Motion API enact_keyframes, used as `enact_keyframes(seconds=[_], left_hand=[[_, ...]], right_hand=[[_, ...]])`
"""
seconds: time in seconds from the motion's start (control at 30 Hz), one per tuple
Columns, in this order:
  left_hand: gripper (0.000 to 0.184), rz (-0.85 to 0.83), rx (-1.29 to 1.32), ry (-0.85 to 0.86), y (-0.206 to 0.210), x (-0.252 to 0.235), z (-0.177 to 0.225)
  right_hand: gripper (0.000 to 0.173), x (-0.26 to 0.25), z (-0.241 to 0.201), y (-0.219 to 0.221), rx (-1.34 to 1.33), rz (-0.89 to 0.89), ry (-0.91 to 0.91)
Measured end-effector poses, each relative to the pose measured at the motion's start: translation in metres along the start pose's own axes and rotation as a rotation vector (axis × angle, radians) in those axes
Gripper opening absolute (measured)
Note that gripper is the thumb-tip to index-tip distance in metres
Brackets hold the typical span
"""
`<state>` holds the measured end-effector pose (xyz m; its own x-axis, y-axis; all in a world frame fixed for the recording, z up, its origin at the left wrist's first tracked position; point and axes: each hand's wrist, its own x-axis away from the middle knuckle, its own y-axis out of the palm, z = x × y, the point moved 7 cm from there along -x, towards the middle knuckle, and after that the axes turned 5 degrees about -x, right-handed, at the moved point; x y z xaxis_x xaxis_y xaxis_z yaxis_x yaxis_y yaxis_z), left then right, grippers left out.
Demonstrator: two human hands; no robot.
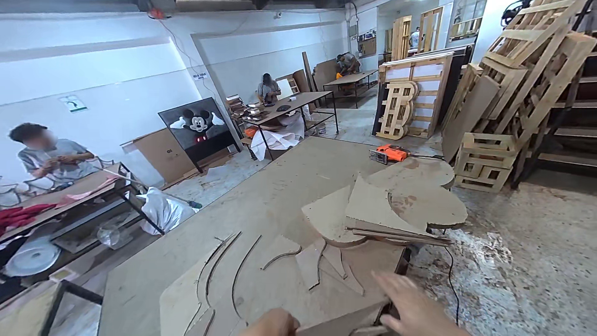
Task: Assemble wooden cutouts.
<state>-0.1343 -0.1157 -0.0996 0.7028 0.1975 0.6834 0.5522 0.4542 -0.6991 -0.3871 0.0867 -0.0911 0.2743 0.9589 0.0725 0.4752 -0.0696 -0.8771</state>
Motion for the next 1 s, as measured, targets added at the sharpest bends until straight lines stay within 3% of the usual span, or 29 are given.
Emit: enact_keyframes(seconds=[0.1, 0.27, 0.37, 0.43, 0.5, 0.57, 0.67, 0.83, 1.0], left_hand=[[0.033, -0.086, -0.072, 0.003, -0.026, -0.048, 0.005], [0.033, 0.021, -0.215, -0.134, -0.087, -0.079, -0.038], [0.033, 0.198, -0.293, -0.158, -0.115, -0.061, -0.051], [0.034, 0.368, -0.302, -0.051, -0.119, -0.041, -0.041], [0.033, 0.663, -0.36, 0.091, -0.115, -0.013, -0.02], [0.035, 0.923, -0.426, 0.208, -0.102, 0.016, 0.007], [0.047, 1.033, -0.385, 0.217, -0.066, 0.03, 0.025], [0.058, 0.843, -0.194, -0.02, 0.051, -0.032, -0.003], [0.079, 0.694, -0.006, -0.256, 0.148, -0.09, -0.044]], right_hand=[[0.054, -0.005, 0.018, 0.06, 0.03, -0.321, 0.105], [0.048, -0.044, 0.01, 0.087, -0.142, -0.211, 0.228], [0.058, -0.059, -0.005, 0.081, -0.27, -0.173, 0.218], [0.063, -0.055, -0.001, 0.076, -0.349, -0.138, 0.209], [0.063, -0.039, 0.01, 0.073, -0.437, -0.085, 0.171], [0.062, -0.016, 0.017, 0.073, -0.515, -0.082, 0.111], [0.058, 0.02, 0.023, 0.099, -0.641, -0.147, 0.063], [0.067, 0.073, 0.035, 0.179, -0.579, -0.342, 0.31], [0.073, 0.107, 0.072, 0.244, -0.596, -0.278, 0.559]])
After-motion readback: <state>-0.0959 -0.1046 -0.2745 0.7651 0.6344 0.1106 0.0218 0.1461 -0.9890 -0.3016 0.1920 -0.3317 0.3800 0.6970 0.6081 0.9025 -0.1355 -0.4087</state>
